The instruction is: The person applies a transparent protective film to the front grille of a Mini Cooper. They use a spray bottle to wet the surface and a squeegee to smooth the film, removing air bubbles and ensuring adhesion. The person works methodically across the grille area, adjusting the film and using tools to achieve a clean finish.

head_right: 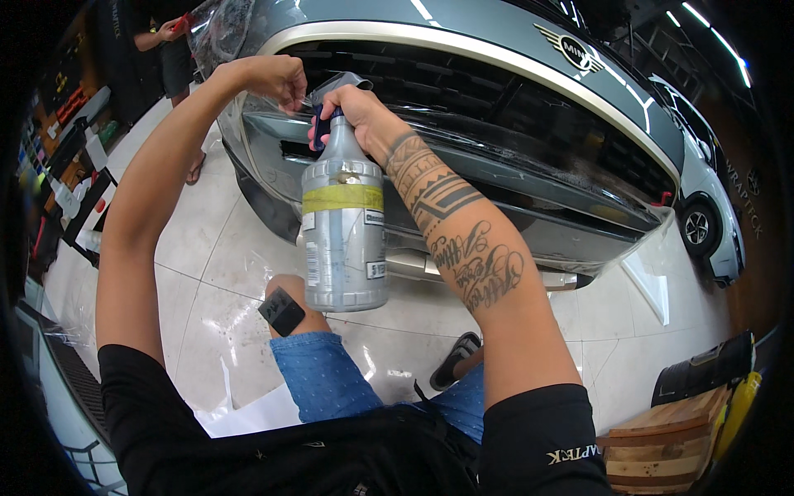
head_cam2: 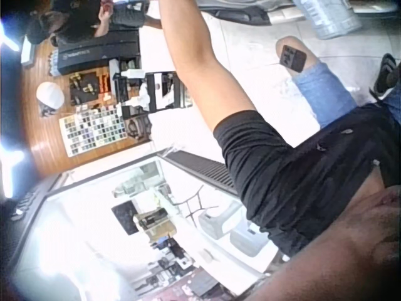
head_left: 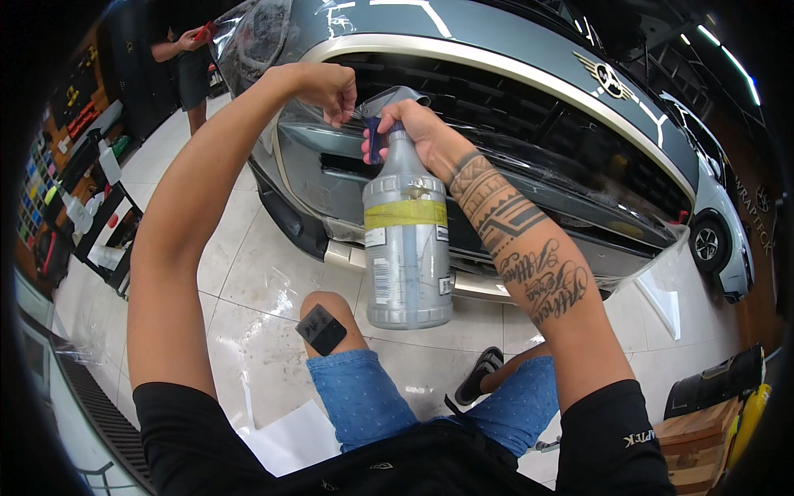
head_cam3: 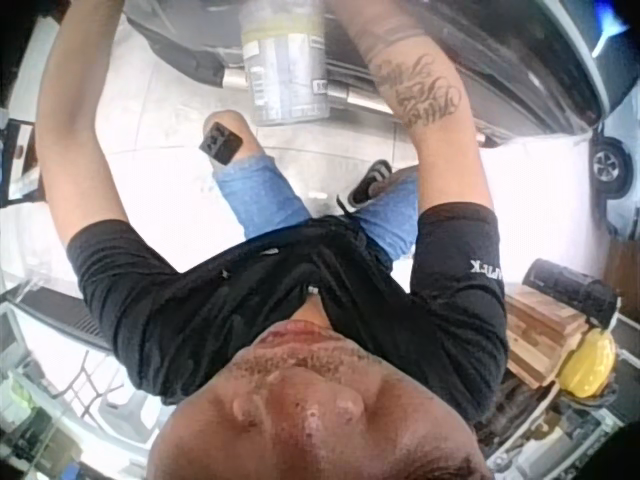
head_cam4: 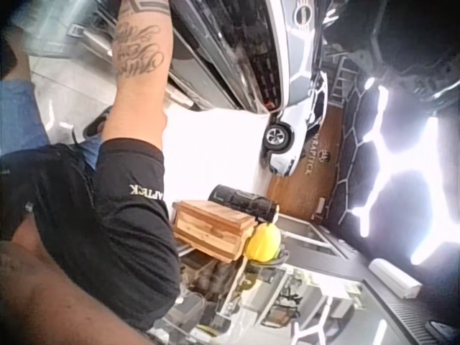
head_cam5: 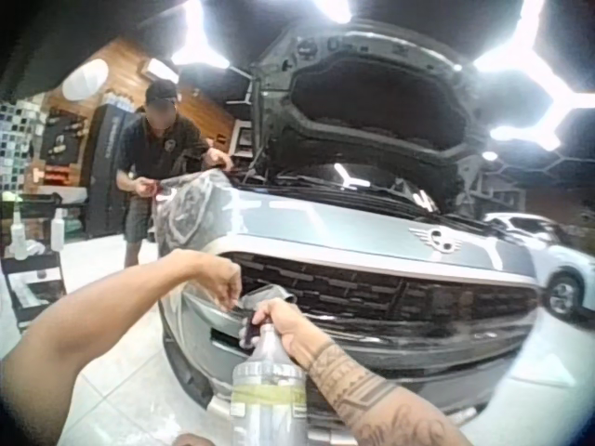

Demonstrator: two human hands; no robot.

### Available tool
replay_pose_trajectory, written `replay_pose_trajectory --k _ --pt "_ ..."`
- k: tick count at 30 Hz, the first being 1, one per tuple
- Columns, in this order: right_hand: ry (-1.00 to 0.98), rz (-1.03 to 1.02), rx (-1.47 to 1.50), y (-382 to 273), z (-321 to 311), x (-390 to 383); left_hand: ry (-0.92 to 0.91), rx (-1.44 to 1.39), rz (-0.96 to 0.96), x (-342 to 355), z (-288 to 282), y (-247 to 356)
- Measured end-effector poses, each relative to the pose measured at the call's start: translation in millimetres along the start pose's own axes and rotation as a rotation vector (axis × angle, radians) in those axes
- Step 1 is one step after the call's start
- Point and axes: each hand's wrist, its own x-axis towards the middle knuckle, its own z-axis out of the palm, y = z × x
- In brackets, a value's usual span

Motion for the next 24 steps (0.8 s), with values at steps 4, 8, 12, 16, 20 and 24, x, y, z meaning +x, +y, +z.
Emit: replay_pose_trajectory --k 4,8,12,16,20,24 --pt "-0.117 -0.003 0.149 2.6 1.1 8.0 0.022 0.35 -0.21 -21.3 -0.4 -16.4" --pt "-0.111 -0.05 0.081 -1.6 3.6 8.1 0.152 0.384 -0.194 -23.1 7.8 -22.9" --pt "-0.096 -0.065 0.035 -1.6 11.0 4.6 0.05 0.199 -0.167 -13.9 -1.4 -42.5" --pt "-0.107 -0.013 0.008 -1.5 5.8 4.3 -0.049 0.111 -0.23 -16.3 -16.4 -37.2" --pt "-0.135 0.017 0.008 1.6 10.2 -0.7 0.17 0.417 -0.268 -18.9 0.7 -34.8" --pt "-0.088 -0.004 -0.078 1.1 17.1 -11.8 0.543 0.456 -0.287 -40.0 48.6 -30.5"
